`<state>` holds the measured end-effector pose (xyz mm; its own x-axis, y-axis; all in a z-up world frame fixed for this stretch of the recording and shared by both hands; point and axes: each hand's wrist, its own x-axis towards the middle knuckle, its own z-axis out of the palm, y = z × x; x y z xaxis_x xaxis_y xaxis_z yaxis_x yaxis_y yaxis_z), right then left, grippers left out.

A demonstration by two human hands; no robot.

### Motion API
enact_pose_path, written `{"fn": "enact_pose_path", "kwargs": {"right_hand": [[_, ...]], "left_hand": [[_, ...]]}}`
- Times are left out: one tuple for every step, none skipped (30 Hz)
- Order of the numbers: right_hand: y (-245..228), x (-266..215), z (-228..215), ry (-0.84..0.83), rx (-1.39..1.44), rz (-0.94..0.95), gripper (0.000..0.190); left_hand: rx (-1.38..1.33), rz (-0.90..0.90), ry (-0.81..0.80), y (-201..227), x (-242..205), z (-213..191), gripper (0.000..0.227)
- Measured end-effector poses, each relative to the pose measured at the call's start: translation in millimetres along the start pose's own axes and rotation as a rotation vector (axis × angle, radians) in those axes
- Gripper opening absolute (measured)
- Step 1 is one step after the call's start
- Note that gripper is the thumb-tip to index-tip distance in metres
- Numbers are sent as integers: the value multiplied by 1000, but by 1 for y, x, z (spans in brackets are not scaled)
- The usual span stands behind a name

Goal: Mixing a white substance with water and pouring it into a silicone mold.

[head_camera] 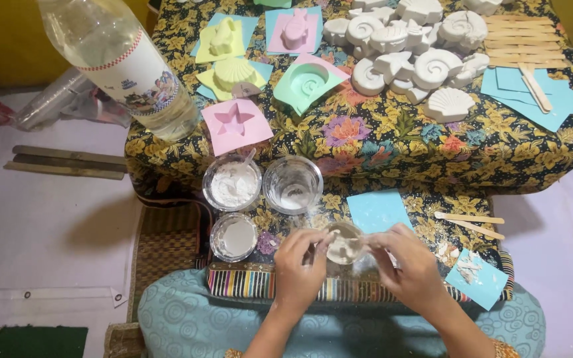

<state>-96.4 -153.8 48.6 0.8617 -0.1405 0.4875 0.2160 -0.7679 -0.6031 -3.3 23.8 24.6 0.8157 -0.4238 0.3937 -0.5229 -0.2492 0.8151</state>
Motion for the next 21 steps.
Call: {"fn": "enact_pose_path", "kwargs": {"right_hand": [[-7,2,-5,47,52,0,33],[-8,3,-1,47,51,1,33],[-8,3,3,30,81,-16,35],[-8,3,7,13,112,-32,37],[3,-4,16,13,111,-31,37],[15,-9,24,-31,112,-21,37],[26,-14,33,-75,112,-11,37],[28,-14,30,-75,112,-14,37],[29,-14,28,-93,79,-22,33],[29,-17,26,-116,50,-24,29],[15,-13,15,-119,53,-21,29],[3,-6,5,-80,93,5,36],[-10,1,-5,-41,133,30,44],[-10,3,-3,-45,135,28,44],[-10,6,-1,-52,117,-26,41],[-12,6,2,-54,96,-73,38],[-12,5,4,-52,95,-68,38],[-10,7,6,-75,-7,-113,26],[-8,9,7,-99,-110,-158,13],[-10,8,3,-100,-112,-160,13],[-11,7,-1,-92,-41,-129,20]], "left_hand": [[40,-21,-11,2,5,1,8],[38,-20,-12,4,7,0,8],[43,-16,-22,6,10,0,11],[49,-12,-33,8,12,0,14],[47,-12,-34,7,12,1,14],[37,-24,-34,5,12,1,15],[27,-37,-34,2,13,2,17],[27,-35,-31,-2,14,3,17],[10,-61,-34,-6,16,3,16],[-7,-95,-41,-10,13,2,14],[-6,-100,-42,-6,13,0,14],[-14,-101,-44,-3,17,-3,13],[-23,-101,-45,0,20,-6,12],[-21,-104,-42,5,22,-8,12],[-53,-77,-11,10,24,-9,9],[-86,-47,11,15,26,-10,8],[-87,-47,6,11,23,-10,8],[-77,-84,-16,7,23,-8,10],[-67,-121,-37,4,23,-6,15],[-69,-119,-35,4,23,-6,15],[-58,-128,-36,4,24,-6,14]]}}
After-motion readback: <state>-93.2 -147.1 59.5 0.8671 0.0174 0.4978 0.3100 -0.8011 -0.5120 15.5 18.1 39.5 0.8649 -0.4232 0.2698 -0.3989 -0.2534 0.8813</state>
